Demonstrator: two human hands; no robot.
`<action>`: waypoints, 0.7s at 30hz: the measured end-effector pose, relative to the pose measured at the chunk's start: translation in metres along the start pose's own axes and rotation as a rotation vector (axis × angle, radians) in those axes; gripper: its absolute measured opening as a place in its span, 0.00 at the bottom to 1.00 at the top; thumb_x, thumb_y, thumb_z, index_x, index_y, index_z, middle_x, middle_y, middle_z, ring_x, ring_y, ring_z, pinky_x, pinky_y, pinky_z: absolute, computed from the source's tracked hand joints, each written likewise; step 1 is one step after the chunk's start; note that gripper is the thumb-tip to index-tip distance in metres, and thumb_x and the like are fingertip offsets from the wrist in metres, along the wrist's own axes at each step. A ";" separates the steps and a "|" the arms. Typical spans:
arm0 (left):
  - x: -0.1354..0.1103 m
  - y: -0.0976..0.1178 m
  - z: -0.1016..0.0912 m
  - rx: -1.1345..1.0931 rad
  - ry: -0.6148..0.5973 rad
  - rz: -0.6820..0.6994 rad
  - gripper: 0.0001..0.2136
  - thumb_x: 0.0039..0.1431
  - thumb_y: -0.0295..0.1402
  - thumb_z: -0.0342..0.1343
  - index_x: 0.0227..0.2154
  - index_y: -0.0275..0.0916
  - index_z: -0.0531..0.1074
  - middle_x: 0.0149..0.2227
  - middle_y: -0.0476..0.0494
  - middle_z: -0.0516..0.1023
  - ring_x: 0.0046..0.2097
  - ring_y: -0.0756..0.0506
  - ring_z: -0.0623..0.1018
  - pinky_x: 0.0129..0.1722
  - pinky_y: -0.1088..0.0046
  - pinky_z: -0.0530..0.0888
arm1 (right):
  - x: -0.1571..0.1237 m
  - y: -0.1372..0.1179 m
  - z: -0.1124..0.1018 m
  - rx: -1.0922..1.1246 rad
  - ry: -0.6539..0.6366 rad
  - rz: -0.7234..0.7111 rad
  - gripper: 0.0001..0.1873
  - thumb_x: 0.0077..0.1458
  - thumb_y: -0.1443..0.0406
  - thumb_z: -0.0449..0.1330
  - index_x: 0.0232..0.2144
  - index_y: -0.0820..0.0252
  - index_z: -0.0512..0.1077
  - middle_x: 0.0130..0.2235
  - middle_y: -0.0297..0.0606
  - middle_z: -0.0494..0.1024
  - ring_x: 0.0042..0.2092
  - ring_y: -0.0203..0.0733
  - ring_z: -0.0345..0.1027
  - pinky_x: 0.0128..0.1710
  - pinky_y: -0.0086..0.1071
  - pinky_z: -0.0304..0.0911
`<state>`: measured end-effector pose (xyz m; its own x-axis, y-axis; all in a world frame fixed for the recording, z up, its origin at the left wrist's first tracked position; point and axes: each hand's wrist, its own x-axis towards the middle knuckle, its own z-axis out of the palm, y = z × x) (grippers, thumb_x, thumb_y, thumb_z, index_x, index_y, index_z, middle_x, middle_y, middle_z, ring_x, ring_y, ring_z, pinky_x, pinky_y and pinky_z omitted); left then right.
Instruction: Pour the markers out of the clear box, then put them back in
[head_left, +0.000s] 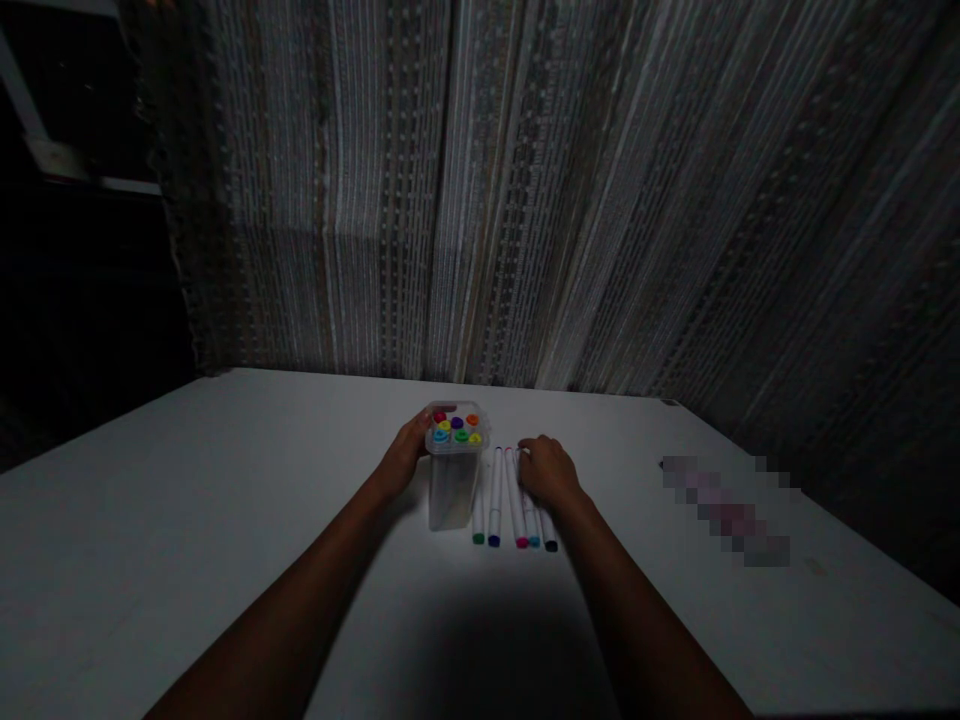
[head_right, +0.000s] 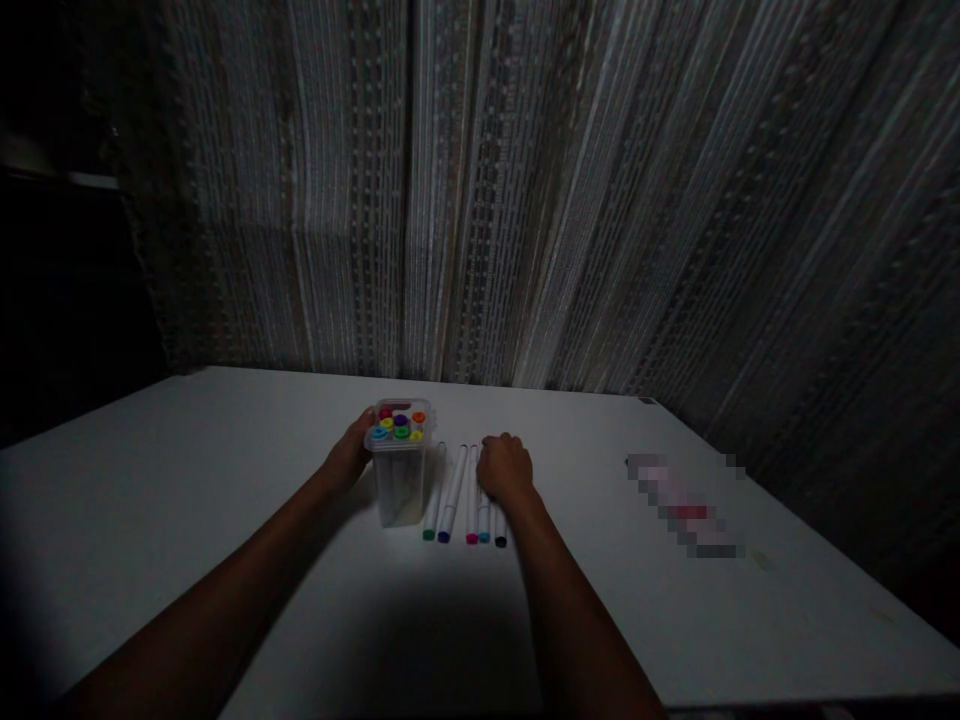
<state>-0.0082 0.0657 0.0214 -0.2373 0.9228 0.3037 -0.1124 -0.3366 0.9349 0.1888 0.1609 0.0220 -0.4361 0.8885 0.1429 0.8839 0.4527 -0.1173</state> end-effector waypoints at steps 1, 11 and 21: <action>0.000 0.000 0.000 0.002 0.003 0.000 0.31 0.51 0.59 0.50 0.46 0.37 0.71 0.43 0.38 0.80 0.47 0.35 0.77 0.46 0.61 0.71 | 0.001 0.001 0.000 -0.001 0.005 0.018 0.19 0.59 0.67 0.47 0.48 0.62 0.72 0.49 0.48 0.73 0.52 0.48 0.64 0.47 0.34 0.58; 0.000 0.001 0.002 -0.002 -0.007 0.013 0.30 0.50 0.59 0.50 0.45 0.37 0.71 0.41 0.38 0.81 0.45 0.36 0.78 0.45 0.62 0.71 | 0.000 0.003 0.000 -0.050 -0.079 0.065 0.16 0.56 0.71 0.48 0.44 0.64 0.72 0.49 0.49 0.71 0.47 0.46 0.69 0.41 0.33 0.60; -0.001 0.001 0.001 0.002 0.002 0.006 0.30 0.50 0.59 0.50 0.45 0.38 0.71 0.42 0.39 0.81 0.46 0.36 0.78 0.44 0.62 0.72 | 0.000 0.001 -0.001 -0.054 -0.079 0.062 0.16 0.57 0.70 0.48 0.43 0.64 0.72 0.48 0.51 0.71 0.47 0.48 0.70 0.40 0.34 0.60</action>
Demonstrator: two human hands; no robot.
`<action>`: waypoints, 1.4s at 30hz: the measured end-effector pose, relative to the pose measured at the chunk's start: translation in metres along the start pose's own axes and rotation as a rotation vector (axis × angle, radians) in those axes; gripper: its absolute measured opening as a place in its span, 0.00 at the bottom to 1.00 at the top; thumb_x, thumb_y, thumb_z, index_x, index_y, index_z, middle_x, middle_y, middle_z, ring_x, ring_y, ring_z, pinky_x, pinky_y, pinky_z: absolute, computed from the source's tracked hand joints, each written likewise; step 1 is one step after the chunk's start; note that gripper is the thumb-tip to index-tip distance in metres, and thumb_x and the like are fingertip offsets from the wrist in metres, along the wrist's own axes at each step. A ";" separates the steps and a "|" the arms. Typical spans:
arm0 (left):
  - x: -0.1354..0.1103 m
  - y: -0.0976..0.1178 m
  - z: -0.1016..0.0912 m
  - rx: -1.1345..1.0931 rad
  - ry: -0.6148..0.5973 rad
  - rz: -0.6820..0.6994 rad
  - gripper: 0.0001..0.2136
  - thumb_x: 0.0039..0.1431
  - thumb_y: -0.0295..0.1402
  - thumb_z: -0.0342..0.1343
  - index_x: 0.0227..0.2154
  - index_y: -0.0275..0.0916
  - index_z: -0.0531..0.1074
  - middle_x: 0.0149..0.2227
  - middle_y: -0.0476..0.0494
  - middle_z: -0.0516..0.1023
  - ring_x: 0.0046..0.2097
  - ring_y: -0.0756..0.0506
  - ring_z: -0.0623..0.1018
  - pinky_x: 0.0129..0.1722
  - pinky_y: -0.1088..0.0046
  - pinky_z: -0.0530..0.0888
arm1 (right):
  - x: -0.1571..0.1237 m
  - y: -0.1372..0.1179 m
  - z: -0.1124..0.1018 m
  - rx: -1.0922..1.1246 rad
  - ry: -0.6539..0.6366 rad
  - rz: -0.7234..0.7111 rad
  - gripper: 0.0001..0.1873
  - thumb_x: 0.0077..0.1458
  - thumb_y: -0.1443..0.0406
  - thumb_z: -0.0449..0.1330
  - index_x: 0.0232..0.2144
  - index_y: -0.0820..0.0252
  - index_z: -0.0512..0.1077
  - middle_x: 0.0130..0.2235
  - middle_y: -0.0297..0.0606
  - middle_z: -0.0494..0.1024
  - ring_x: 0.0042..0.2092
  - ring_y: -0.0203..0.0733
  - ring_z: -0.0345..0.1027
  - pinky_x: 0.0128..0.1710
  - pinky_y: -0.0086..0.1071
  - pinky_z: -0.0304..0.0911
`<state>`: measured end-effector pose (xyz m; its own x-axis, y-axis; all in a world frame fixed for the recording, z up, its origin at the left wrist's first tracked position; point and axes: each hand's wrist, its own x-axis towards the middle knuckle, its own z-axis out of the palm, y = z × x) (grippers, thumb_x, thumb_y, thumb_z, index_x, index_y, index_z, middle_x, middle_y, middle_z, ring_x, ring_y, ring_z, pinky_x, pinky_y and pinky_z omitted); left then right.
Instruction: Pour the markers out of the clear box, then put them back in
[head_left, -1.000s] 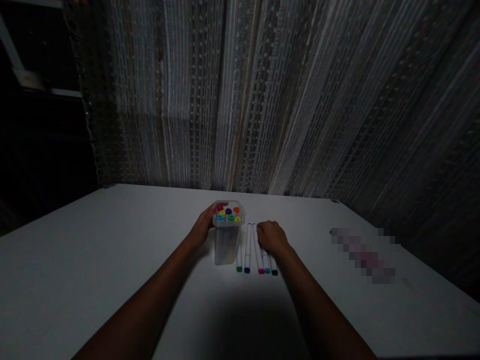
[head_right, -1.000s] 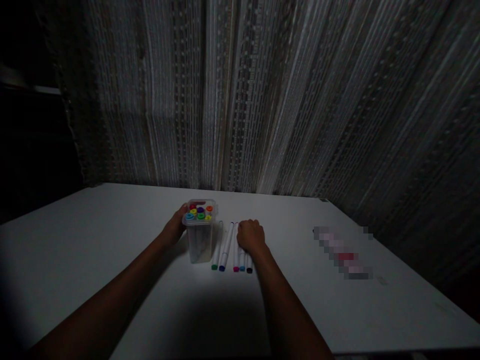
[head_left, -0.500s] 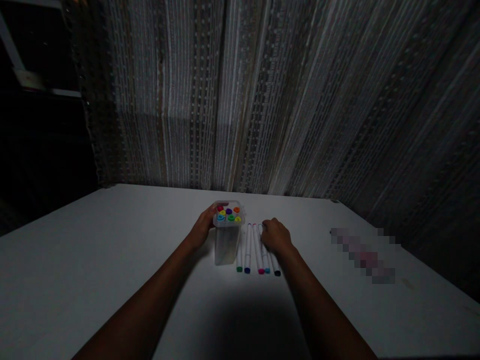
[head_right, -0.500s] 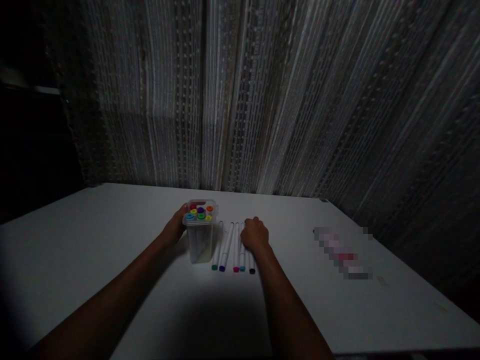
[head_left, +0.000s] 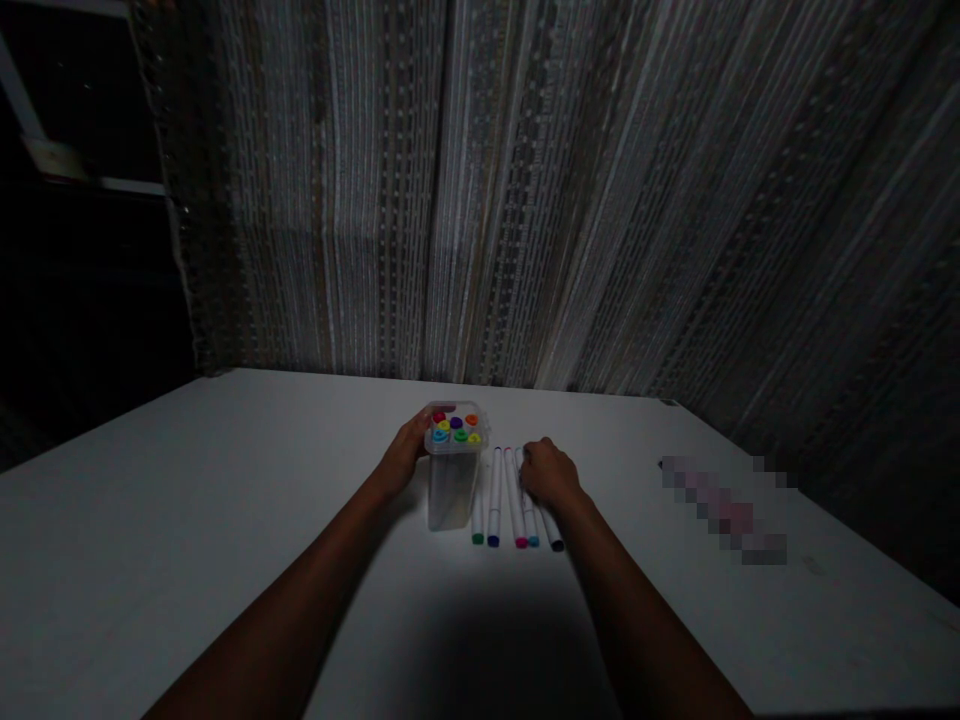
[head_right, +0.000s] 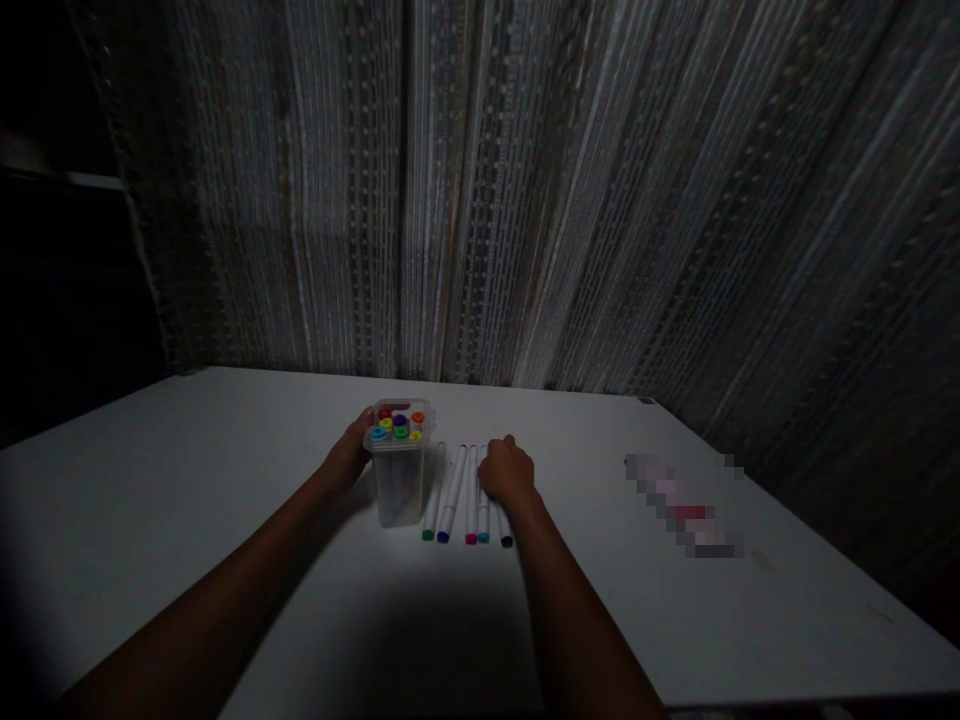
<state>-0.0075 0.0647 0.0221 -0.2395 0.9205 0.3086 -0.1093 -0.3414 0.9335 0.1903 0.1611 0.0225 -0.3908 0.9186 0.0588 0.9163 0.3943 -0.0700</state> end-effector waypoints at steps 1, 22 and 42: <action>0.000 0.000 0.000 0.001 0.001 0.001 0.30 0.50 0.58 0.51 0.45 0.37 0.71 0.42 0.38 0.81 0.45 0.36 0.78 0.43 0.62 0.72 | 0.000 0.000 0.000 -0.001 -0.002 -0.001 0.16 0.57 0.70 0.48 0.43 0.64 0.72 0.48 0.51 0.71 0.47 0.48 0.70 0.41 0.34 0.60; 0.002 -0.004 -0.001 -0.013 -0.001 0.007 0.29 0.52 0.57 0.50 0.45 0.38 0.72 0.42 0.39 0.81 0.45 0.37 0.78 0.45 0.62 0.72 | -0.001 -0.001 0.003 0.036 0.046 -0.017 0.18 0.61 0.61 0.47 0.45 0.62 0.71 0.49 0.49 0.70 0.47 0.48 0.69 0.42 0.35 0.60; 0.003 -0.004 0.002 -0.025 0.001 0.012 0.30 0.51 0.58 0.50 0.45 0.37 0.72 0.41 0.39 0.81 0.45 0.37 0.79 0.43 0.64 0.72 | 0.002 0.000 0.006 0.044 0.053 -0.083 0.17 0.59 0.63 0.49 0.45 0.63 0.71 0.48 0.49 0.70 0.50 0.47 0.66 0.44 0.33 0.60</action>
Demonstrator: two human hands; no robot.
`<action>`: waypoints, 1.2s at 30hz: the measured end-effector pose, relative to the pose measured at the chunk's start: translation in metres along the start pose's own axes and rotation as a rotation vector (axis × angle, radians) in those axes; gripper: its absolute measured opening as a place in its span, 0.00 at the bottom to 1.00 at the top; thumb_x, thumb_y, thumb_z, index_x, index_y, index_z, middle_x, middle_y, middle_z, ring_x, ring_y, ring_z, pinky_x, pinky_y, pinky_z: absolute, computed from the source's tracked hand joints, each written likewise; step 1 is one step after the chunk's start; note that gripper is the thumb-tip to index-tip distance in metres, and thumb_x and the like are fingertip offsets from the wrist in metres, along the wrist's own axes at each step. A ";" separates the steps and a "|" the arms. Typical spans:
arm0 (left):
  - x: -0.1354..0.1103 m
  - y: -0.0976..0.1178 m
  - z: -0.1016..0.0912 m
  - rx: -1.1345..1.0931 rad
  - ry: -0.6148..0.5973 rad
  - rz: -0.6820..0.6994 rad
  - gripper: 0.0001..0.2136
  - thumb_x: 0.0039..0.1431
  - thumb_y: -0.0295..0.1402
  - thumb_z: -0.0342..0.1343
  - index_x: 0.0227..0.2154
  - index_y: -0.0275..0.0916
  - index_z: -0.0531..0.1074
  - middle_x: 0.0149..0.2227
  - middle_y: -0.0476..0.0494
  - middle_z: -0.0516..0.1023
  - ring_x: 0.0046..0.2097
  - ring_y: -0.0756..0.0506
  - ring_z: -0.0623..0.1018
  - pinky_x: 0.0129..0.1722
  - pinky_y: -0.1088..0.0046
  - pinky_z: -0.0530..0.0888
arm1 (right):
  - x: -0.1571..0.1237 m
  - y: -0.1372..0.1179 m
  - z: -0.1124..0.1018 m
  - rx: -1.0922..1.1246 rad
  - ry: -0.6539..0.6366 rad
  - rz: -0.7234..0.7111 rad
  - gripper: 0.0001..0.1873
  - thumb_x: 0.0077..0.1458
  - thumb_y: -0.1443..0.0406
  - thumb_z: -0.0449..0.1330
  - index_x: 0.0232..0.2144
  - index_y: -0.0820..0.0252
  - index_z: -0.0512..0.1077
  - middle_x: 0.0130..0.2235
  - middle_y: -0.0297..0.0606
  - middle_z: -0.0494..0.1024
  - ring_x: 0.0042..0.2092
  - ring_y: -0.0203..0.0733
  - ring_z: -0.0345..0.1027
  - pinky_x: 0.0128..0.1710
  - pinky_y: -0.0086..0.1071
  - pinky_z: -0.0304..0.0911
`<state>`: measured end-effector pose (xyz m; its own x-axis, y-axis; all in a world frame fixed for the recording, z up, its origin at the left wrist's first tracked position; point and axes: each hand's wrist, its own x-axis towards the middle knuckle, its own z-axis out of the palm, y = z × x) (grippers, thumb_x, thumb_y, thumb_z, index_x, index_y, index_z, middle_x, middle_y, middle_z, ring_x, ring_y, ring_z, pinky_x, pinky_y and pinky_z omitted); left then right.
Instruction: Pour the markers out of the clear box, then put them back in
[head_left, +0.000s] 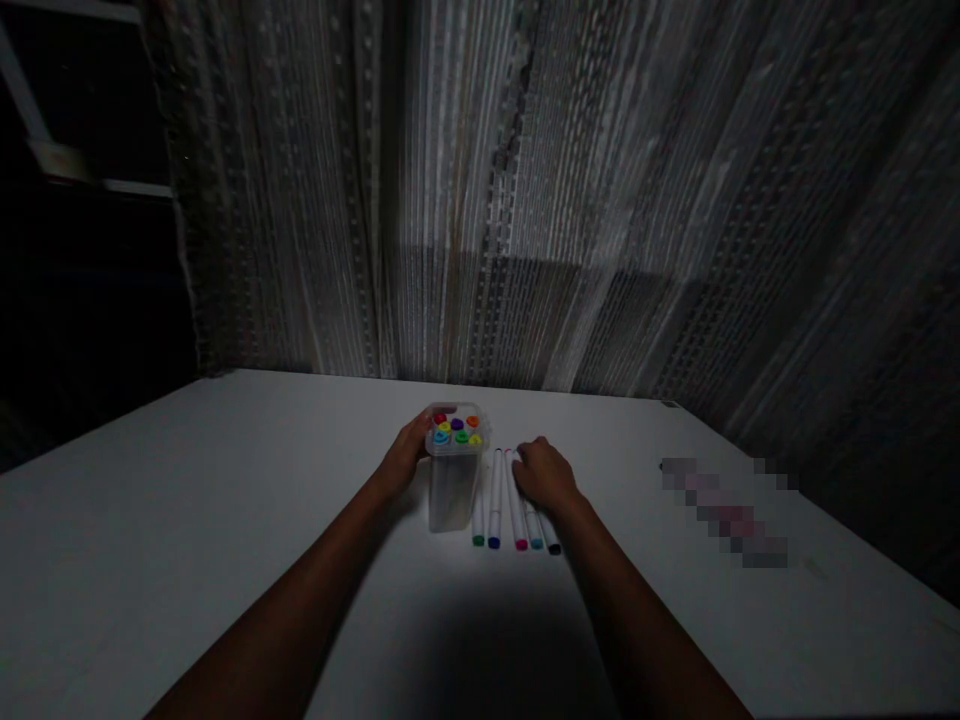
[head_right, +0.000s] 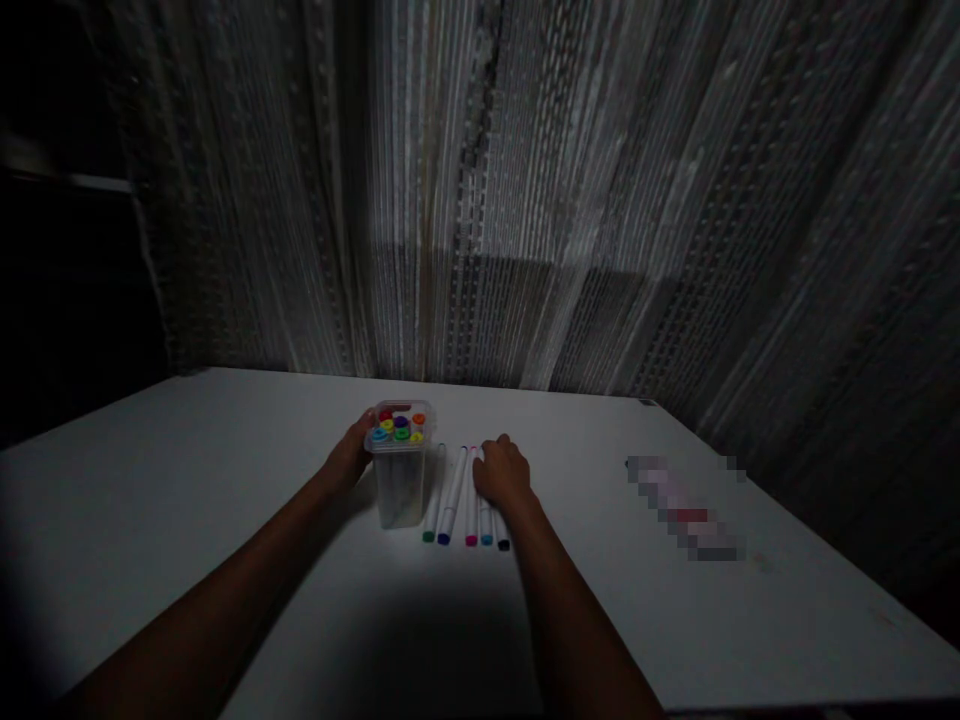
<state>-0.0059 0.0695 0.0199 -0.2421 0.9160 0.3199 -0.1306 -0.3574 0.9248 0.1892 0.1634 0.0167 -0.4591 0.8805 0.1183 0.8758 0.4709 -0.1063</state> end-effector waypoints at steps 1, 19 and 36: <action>0.000 0.000 0.000 -0.005 -0.002 0.000 0.30 0.51 0.58 0.51 0.45 0.37 0.72 0.41 0.39 0.81 0.45 0.37 0.79 0.43 0.64 0.72 | 0.000 0.000 0.000 -0.004 -0.008 -0.003 0.17 0.59 0.64 0.49 0.46 0.63 0.71 0.48 0.49 0.70 0.51 0.47 0.66 0.44 0.33 0.60; -0.002 0.004 0.002 -0.012 0.008 -0.011 0.29 0.50 0.58 0.52 0.43 0.37 0.72 0.40 0.39 0.81 0.44 0.37 0.79 0.42 0.63 0.72 | -0.003 -0.001 -0.004 -0.009 -0.082 0.051 0.20 0.58 0.66 0.48 0.52 0.60 0.68 0.51 0.50 0.68 0.48 0.49 0.69 0.44 0.36 0.60; -0.002 0.005 0.000 -0.007 -0.003 -0.012 0.29 0.50 0.58 0.51 0.43 0.38 0.72 0.41 0.38 0.81 0.44 0.36 0.79 0.43 0.62 0.72 | -0.003 -0.003 -0.006 -0.045 -0.106 0.063 0.18 0.59 0.67 0.44 0.45 0.64 0.70 0.50 0.51 0.69 0.47 0.49 0.70 0.43 0.36 0.62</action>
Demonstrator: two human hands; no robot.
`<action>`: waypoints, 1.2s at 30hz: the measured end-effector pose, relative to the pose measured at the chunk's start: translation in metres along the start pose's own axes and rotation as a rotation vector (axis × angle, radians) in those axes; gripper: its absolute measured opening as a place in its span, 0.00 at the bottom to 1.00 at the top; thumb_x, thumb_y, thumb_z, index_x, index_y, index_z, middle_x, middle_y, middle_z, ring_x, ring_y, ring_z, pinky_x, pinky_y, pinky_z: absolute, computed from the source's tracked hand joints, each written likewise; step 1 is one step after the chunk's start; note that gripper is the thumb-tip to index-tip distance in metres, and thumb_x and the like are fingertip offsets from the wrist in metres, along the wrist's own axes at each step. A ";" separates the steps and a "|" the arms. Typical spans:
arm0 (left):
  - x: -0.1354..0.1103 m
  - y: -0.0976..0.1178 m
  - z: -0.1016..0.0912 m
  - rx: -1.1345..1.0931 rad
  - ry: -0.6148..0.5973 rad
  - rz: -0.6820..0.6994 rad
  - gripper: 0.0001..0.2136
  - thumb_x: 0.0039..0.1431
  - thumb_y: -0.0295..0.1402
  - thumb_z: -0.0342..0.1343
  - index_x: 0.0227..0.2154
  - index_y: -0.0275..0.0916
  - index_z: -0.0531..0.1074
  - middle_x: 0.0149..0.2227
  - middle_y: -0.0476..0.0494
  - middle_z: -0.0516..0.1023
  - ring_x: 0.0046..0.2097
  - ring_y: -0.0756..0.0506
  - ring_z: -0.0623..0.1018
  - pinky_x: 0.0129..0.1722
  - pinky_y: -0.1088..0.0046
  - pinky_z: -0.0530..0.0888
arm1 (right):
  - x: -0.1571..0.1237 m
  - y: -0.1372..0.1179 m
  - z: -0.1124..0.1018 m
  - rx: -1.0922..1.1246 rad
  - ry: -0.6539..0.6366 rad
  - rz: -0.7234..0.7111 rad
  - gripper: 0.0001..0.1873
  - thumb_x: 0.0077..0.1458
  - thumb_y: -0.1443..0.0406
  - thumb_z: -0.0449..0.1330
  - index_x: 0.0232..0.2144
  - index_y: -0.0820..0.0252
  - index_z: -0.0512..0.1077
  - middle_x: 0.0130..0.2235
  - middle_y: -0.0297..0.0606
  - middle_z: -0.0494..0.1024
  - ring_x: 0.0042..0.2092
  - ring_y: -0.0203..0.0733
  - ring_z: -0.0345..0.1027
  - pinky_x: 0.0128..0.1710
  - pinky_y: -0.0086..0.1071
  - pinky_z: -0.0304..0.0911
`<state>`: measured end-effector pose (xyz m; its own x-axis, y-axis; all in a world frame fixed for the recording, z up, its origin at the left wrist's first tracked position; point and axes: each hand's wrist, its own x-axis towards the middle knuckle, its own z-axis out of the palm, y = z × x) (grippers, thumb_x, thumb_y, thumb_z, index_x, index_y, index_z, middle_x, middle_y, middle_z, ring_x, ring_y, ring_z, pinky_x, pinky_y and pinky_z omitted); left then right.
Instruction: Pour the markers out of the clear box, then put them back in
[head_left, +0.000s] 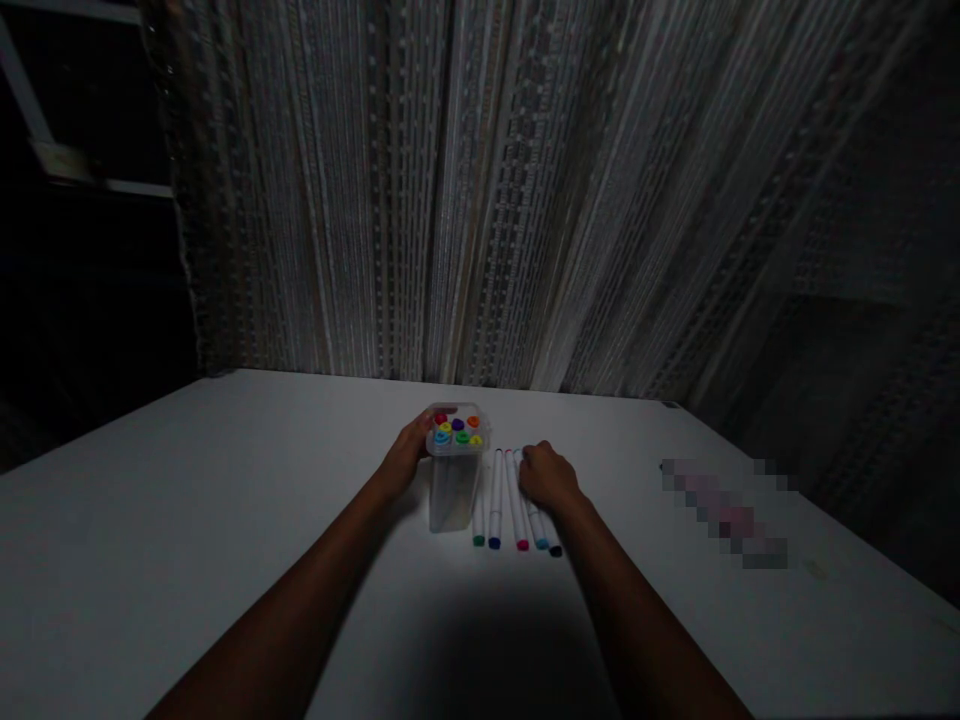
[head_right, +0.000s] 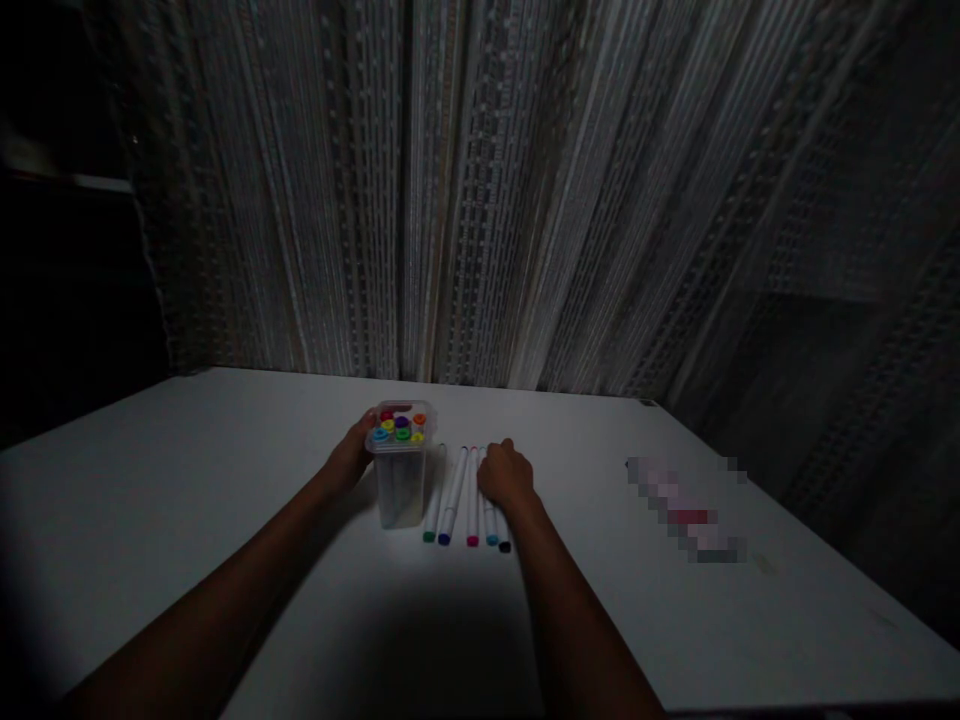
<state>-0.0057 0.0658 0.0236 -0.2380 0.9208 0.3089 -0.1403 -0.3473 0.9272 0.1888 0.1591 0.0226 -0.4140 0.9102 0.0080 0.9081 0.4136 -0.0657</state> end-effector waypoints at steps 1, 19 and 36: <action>0.000 0.000 0.000 0.004 -0.001 -0.004 0.29 0.50 0.59 0.51 0.43 0.38 0.71 0.41 0.38 0.81 0.44 0.36 0.79 0.43 0.62 0.72 | 0.000 0.000 0.000 0.002 0.000 0.002 0.18 0.59 0.68 0.44 0.45 0.64 0.70 0.50 0.51 0.69 0.47 0.49 0.70 0.43 0.36 0.62; -0.003 0.004 0.003 0.018 0.021 -0.007 0.31 0.48 0.60 0.52 0.43 0.37 0.72 0.41 0.37 0.81 0.44 0.35 0.79 0.44 0.61 0.72 | 0.000 0.001 0.003 0.057 0.041 -0.046 0.21 0.59 0.65 0.49 0.52 0.63 0.67 0.51 0.50 0.70 0.52 0.48 0.64 0.46 0.35 0.58; -0.003 0.003 0.003 -0.003 0.020 0.004 0.30 0.48 0.59 0.53 0.43 0.38 0.72 0.42 0.39 0.81 0.45 0.36 0.79 0.43 0.62 0.72 | -0.001 -0.001 0.003 0.075 0.053 -0.127 0.17 0.59 0.64 0.50 0.46 0.63 0.72 0.48 0.49 0.70 0.53 0.47 0.61 0.47 0.33 0.56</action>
<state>-0.0021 0.0625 0.0265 -0.2582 0.9156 0.3083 -0.1421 -0.3516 0.9253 0.1882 0.1574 0.0200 -0.5194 0.8513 0.0738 0.8406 0.5246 -0.1349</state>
